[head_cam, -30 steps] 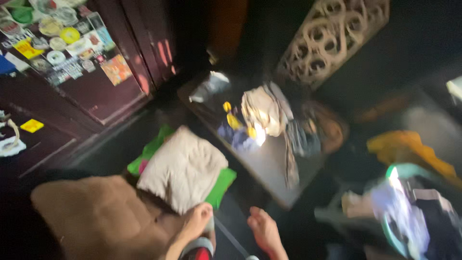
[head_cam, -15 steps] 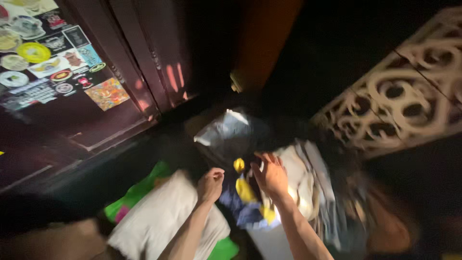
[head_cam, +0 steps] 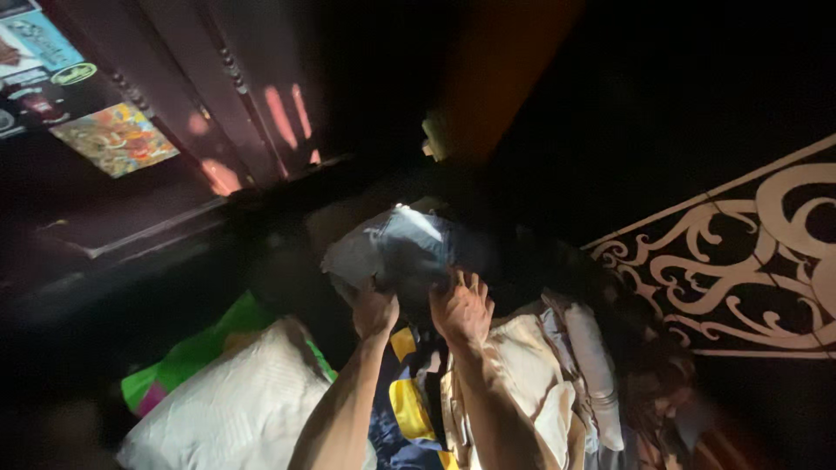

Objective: The person picks up clothes from a pile on the floor and places them into a blue laundry basket, then moves a white stool, and continues sorting through items in the basket.

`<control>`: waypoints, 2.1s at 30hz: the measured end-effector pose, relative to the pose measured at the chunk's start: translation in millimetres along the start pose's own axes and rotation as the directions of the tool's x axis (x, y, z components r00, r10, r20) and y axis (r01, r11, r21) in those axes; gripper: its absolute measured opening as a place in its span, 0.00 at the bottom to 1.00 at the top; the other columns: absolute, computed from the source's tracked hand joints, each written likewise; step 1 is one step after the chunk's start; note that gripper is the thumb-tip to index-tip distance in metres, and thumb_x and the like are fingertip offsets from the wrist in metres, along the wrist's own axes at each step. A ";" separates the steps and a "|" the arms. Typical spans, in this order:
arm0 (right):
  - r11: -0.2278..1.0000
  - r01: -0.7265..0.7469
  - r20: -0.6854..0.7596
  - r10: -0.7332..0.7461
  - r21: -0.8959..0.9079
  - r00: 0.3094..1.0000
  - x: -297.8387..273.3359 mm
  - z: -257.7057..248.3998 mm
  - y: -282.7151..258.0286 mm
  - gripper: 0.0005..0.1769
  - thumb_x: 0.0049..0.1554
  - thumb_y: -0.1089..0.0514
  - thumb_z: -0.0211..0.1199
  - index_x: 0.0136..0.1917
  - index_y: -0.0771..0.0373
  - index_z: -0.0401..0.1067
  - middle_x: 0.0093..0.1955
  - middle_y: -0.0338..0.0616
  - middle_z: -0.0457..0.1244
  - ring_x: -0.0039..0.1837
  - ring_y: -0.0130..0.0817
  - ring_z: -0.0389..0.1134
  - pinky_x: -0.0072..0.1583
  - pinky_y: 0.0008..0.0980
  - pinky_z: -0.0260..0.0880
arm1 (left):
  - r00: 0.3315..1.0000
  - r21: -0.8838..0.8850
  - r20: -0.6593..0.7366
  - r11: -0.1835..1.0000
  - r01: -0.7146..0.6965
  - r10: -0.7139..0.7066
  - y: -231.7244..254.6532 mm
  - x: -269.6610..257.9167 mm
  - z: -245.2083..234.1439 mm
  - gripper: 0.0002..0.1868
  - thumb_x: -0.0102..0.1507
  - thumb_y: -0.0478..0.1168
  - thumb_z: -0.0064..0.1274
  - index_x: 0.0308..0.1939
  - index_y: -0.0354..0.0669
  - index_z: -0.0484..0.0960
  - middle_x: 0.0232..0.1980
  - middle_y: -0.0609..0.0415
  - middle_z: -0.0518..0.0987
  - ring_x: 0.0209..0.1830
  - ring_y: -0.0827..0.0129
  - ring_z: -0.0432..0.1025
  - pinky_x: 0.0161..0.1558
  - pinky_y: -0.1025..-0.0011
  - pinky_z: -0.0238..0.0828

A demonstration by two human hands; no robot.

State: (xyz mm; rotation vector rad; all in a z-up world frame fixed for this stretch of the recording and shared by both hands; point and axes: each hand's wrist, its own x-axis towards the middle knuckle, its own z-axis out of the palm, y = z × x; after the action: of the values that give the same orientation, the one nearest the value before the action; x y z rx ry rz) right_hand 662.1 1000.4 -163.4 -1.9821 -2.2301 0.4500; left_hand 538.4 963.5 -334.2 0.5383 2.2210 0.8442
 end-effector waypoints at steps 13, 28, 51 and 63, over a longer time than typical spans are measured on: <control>0.837 0.435 -0.510 -0.229 0.332 0.829 0.3 -53.1 -15.2 0.47 0.55 0.38 0.65 0.79 0.62 0.57 0.77 0.60 0.54 0.77 0.56 0.55 0.72 0.52 0.58 | 0.964 -0.961 0.154 0.261 0.094 0.218 193.5 -82.0 -149.1 0.11 0.57 0.35 0.58 0.42 0.48 0.76 0.44 0.60 0.75 0.44 0.72 0.72 0.40 0.69 0.73; 0.814 0.377 -0.502 -0.124 0.441 0.856 -220.4 -144.4 -42.0 0.25 0.51 0.61 0.63 0.63 0.58 0.76 0.55 0.54 0.66 0.60 0.50 0.67 0.62 0.40 0.65 | 0.691 -0.276 -0.300 0.634 -0.723 0.658 62.1 -249.0 -340.1 0.20 0.65 0.42 0.58 0.57 0.36 0.75 0.56 0.46 0.77 0.54 0.61 0.74 0.54 0.63 0.72; 0.430 -0.481 0.275 0.458 0.764 0.846 -245.8 -137.4 311.3 0.32 0.56 0.40 0.59 0.69 0.54 0.70 0.65 0.43 0.67 0.68 0.37 0.68 0.62 0.43 0.72 | 0.321 0.213 0.471 0.248 -0.945 0.822 178.5 -326.2 -75.4 0.23 0.57 0.59 0.63 0.43 0.45 0.82 0.38 0.47 0.85 0.36 0.49 0.80 0.37 0.55 0.75; 0.791 -0.611 -0.203 0.595 -0.021 0.777 -116.8 -37.0 372.9 0.61 0.45 0.29 0.69 0.78 0.65 0.52 0.79 0.58 0.51 0.81 0.53 0.49 0.75 0.62 0.41 | 0.375 0.431 0.499 0.151 -0.889 0.781 158.7 -265.7 33.1 0.24 0.58 0.61 0.59 0.48 0.50 0.82 0.41 0.51 0.84 0.40 0.53 0.79 0.48 0.53 0.70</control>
State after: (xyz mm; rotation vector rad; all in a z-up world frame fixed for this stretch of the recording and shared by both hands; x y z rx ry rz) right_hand 1042.0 926.2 -228.4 -2.6479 -1.4762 0.2046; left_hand 762.5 934.7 -120.2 2.3206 1.8438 0.3785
